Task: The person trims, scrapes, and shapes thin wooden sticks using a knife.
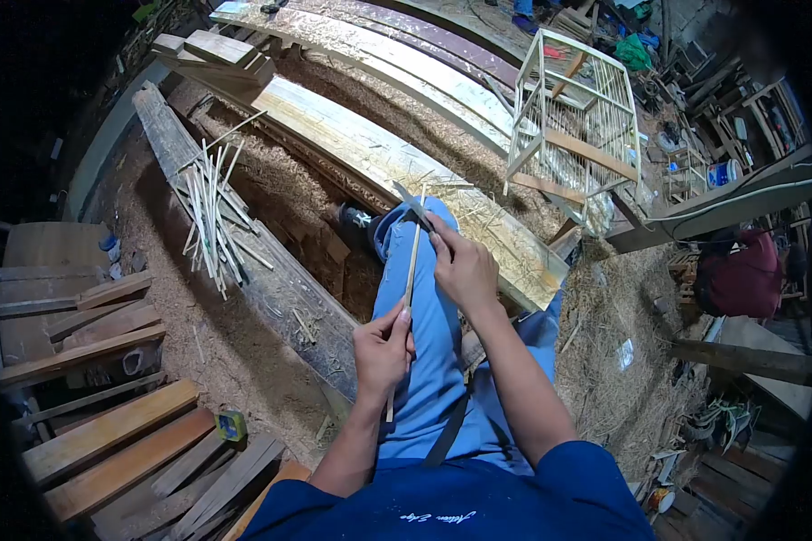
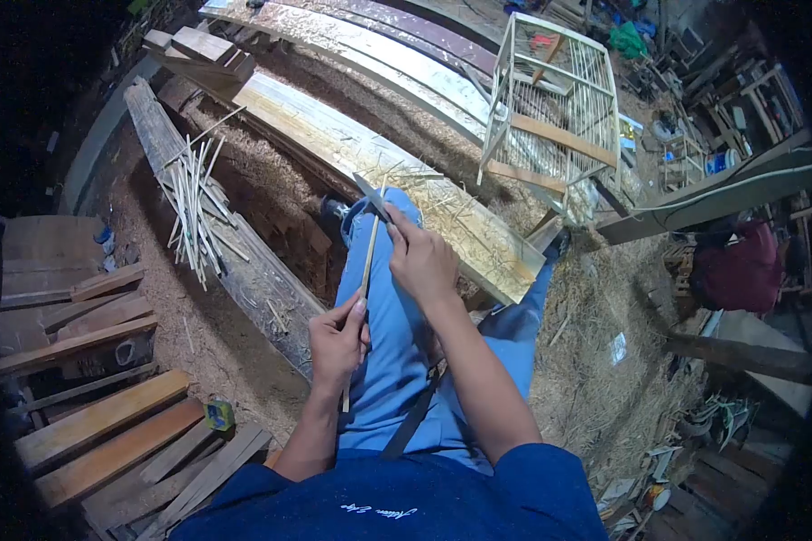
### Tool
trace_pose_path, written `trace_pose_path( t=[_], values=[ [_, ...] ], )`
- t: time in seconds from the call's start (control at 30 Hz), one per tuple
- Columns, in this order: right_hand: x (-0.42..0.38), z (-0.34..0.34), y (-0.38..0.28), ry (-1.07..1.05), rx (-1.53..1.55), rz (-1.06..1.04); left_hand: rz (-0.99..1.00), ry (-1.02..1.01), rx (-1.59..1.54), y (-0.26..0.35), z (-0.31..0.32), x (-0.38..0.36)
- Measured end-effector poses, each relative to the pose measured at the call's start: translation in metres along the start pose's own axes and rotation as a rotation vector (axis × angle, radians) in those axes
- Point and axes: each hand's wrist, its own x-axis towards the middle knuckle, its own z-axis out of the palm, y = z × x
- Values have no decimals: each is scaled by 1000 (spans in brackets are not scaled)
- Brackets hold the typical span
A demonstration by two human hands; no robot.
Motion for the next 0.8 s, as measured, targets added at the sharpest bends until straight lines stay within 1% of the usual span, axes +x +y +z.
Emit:
trace_pose_path(
  t=[0.07, 0.17, 0.27, 0.3, 0.33, 0.43, 0.5, 0.73, 0.8],
  values=[
    [-1, 0, 2, 25, 8, 2, 14, -14, 11, -1, 0, 0],
    [-29, -9, -7, -37, 51, -10, -12, 13, 26, 1, -1, 0],
    [-61, -15, -17, -107, 72, -18, -29, -4, 6, -5, -3, 2],
    [-66, -18, -20, -142, 74, -22, -3, -12, 0, -9, -3, 2],
    [-66, -20, -20, -141, 72, -16, 25, -20, -8, -11, -3, 3],
    [-62, -19, -19, -175, 34, 4, 23, -11, -7, -12, -2, 4],
    [-54, -12, -16, -111, 43, -65, 19, -1, -12, -11, -3, 5],
    [-49, -4, -17, -80, -34, -105, 25, -2, -34, -9, -4, 7],
    [-47, -3, -15, -45, -106, -100, 22, -15, -12, -7, -3, 2]
  ],
)
